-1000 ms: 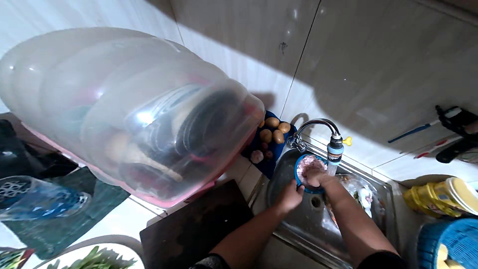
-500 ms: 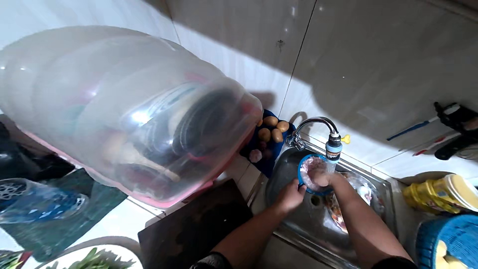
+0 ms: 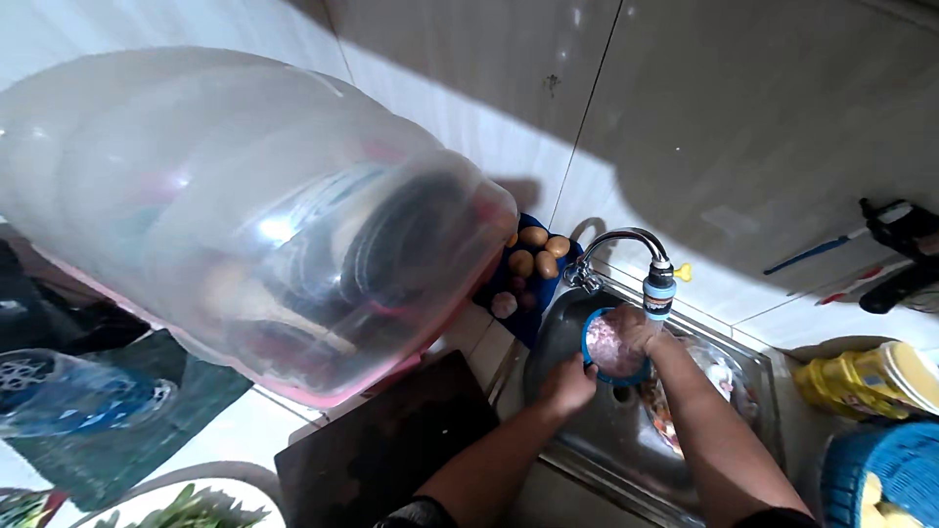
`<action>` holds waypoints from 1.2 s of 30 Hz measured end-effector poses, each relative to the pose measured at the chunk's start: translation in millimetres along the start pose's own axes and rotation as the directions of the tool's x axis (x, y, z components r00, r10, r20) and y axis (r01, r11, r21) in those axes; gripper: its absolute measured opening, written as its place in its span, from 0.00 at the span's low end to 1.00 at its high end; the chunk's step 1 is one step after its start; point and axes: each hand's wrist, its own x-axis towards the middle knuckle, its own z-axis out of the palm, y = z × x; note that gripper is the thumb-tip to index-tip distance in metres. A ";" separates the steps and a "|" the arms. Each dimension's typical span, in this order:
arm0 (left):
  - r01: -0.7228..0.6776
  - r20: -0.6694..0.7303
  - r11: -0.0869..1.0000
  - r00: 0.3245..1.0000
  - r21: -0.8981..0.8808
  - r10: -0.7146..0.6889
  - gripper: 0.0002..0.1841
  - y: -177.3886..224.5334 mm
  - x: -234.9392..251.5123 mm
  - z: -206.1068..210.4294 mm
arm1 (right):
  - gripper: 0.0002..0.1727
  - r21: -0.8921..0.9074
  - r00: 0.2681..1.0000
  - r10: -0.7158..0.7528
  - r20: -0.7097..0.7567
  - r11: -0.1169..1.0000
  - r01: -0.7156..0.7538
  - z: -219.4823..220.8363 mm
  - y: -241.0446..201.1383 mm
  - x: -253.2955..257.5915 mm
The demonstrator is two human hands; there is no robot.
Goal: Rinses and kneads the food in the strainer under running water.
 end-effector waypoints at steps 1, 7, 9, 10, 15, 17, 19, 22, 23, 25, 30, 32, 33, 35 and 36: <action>0.005 -0.009 1.000 1.000 -0.004 -0.005 0.28 -0.9 0.6 0.0 | 0.24 -0.019 1.000 0.012 0.002 1.000 -0.012 12.1 -1.2 6.0; 0.067 -0.068 0.997 0.995 -0.024 -0.069 0.27 -5.0 7.6 4.3 | 0.22 -0.180 0.959 0.046 0.280 0.984 0.006 24.2 -11.6 23.6; 0.096 -0.086 0.995 0.992 -0.020 -0.097 0.28 -7.8 11.2 7.4 | 0.18 -0.201 0.954 0.026 0.300 0.979 0.036 14.6 -14.5 26.0; 0.106 -0.096 0.994 0.989 -0.024 -0.108 0.28 -9.3 13.2 9.1 | 0.16 -0.185 0.960 0.001 0.279 0.981 0.053 9.7 -14.8 26.4; 0.163 -0.162 0.984 0.972 -0.071 -0.172 0.29 -11.3 18.0 7.8 | 0.16 0.050 0.993 0.087 0.075 0.995 -0.091 -19.0 -27.4 19.3; 0.178 -0.194 0.981 0.963 -0.073 -0.189 0.30 -9.8 18.8 6.3 | 0.17 0.071 0.993 0.114 -0.016 0.991 -0.112 -11.8 -20.1 26.3; 0.187 -0.217 0.978 0.955 -0.092 -0.203 0.30 -8.8 19.6 4.7 | 0.22 0.057 0.989 0.142 -0.052 0.989 -0.139 -4.3 -3.2 32.3; 0.200 -0.232 0.976 0.948 -0.091 -0.216 0.30 -12.7 23.8 7.1 | 0.32 -0.027 0.980 0.179 -0.085 0.983 -0.182 10.0 16.8 37.6; 0.203 -0.235 0.975 0.947 -0.086 -0.218 0.31 -12.6 24.1 6.7 | 0.34 -0.069 0.975 0.181 -0.129 0.979 -0.191 24.3 27.4 44.4; 0.199 -0.247 0.977 0.945 -0.082 -0.213 0.33 -11.5 24.8 5.5 | 0.32 -0.135 0.962 0.175 -0.209 0.969 -0.206 51.4 47.6 59.5; 0.198 -0.259 0.974 0.940 -0.112 -0.221 0.33 -10.9 25.5 1.1 | 0.27 -0.075 0.920 0.119 -0.372 0.985 -0.158 52.1 36.9 77.0; 0.199 -0.258 0.973 0.940 -0.114 -0.223 0.33 -13.6 27.8 5.2 | 0.25 -0.018 0.930 0.102 -0.352 0.993 -0.115 11.8 -14.3 62.3; 0.199 -0.255 0.973 0.941 -0.115 -0.223 0.33 -14.6 28.4 7.1 | 0.24 0.037 0.944 0.095 -0.316 0.995 -0.088 -9.9 -39.8 52.7; 0.193 -0.237 0.973 0.946 -0.127 -0.219 0.33 -15.0 28.4 8.0 | 0.28 0.155 0.962 0.121 -0.245 0.984 -0.085 -30.8 -66.8 50.7; 0.191 -0.230 0.972 0.948 -0.138 -0.219 0.33 -16.1 29.1 9.3 | 0.30 0.188 0.962 0.134 -0.238 0.978 -0.090 -33.1 -73.5 54.2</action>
